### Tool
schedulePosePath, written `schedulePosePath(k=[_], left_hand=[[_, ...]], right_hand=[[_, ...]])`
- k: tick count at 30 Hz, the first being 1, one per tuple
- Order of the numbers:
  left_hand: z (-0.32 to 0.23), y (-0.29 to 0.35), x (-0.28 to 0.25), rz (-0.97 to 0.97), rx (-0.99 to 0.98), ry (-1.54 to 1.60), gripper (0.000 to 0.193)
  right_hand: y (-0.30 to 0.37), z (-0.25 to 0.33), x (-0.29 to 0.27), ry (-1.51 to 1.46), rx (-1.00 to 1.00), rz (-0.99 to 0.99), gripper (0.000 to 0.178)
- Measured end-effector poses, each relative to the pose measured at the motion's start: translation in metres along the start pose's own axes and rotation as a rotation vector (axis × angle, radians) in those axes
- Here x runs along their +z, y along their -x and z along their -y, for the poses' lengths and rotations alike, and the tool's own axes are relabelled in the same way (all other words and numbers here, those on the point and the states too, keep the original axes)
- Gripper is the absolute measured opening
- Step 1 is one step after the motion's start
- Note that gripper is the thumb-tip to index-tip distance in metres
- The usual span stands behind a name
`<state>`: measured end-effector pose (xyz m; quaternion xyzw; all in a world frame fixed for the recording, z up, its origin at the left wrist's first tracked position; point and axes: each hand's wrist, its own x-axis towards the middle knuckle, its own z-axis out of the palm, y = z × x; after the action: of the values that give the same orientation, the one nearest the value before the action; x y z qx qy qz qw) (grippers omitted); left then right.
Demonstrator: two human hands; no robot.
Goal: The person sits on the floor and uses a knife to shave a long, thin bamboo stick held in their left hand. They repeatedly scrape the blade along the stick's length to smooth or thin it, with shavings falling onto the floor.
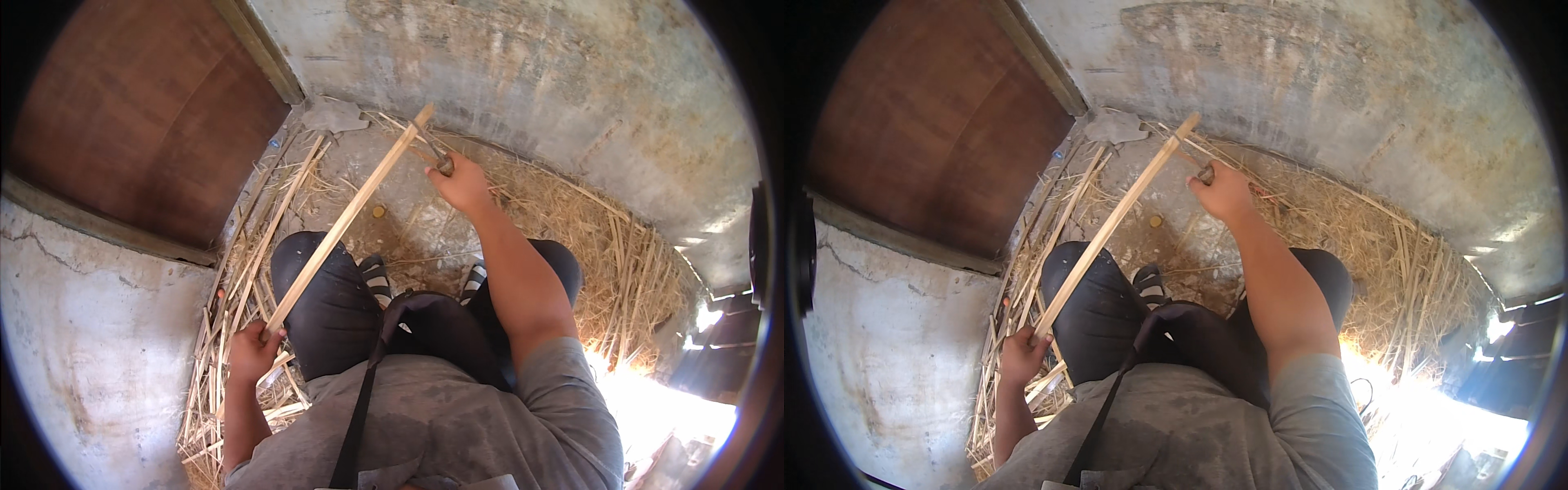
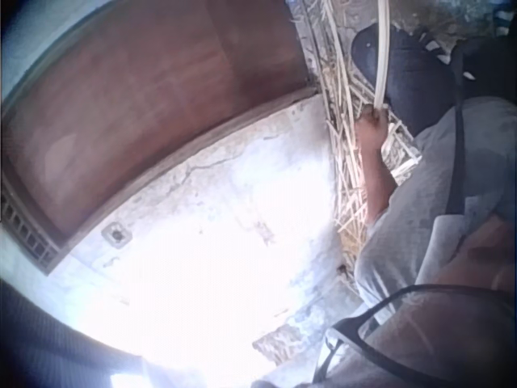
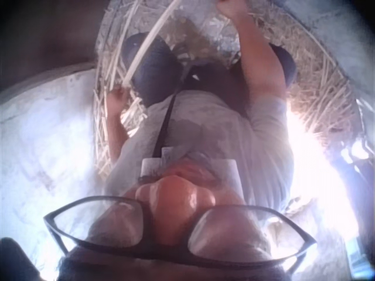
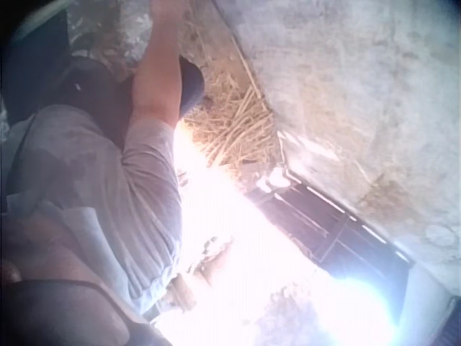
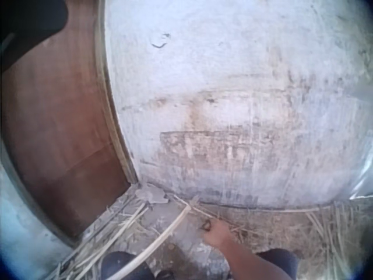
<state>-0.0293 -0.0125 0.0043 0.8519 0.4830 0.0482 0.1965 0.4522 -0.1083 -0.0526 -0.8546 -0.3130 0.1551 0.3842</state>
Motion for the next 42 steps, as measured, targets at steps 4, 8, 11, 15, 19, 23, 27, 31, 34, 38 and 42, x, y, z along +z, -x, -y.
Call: schedulePosePath(k=[4,8,11,15,19,23,27,31,34,38,42], left_hand=[[0.002,-0.001,0.008,-0.051,0.033,0.041,0.03],[-0.012,-0.001,0.008,-0.046,0.026,-0.013,0.033],[-0.012,0.0,0.006,-0.016,0.002,0.004,0.036],[-0.015,0.0,0.003,0.034,-0.001,0.066,0.037],[-0.015,0.001,0.007,-0.045,0.076,0.003,0.035],[-0.008,-0.006,0.017,-0.028,0.046,-0.123,0.034],[-0.004,-0.015,0.012,0.003,0.097,-0.085,0.033],[-0.015,-0.015,0.0,0.061,0.077,0.005,0.033],[-0.014,-0.016,0.002,0.071,0.066,-0.083,0.031],[-0.027,-0.013,0.013,0.021,0.031,-0.279,0.026],[-0.02,-0.018,0.014,0.012,0.082,-0.221,0.028]], right_hand=[[0.008,0.009,0.007,0.028,-0.187,0.098,0.047],[0.016,0.011,0.016,0.266,-0.345,0.194,0.036],[0.02,0.016,0.013,0.351,-0.422,0.259,0.031],[0.024,0.016,0.018,0.361,-0.465,0.275,0.031],[0.036,0.038,0.019,0.487,-0.548,0.386,0.033],[0.021,0.007,0.036,0.255,-0.448,0.363,0.036],[-0.002,-0.019,0.035,0.154,-0.243,0.225,0.037],[0.018,0.002,0.041,0.268,-0.42,0.312,0.035],[0.047,0.046,0.037,0.383,-0.558,0.471,0.035],[0.02,0.014,0.051,0.304,-0.463,0.385,0.038],[-0.007,-0.02,0.033,0.078,-0.089,0.146,0.04]])
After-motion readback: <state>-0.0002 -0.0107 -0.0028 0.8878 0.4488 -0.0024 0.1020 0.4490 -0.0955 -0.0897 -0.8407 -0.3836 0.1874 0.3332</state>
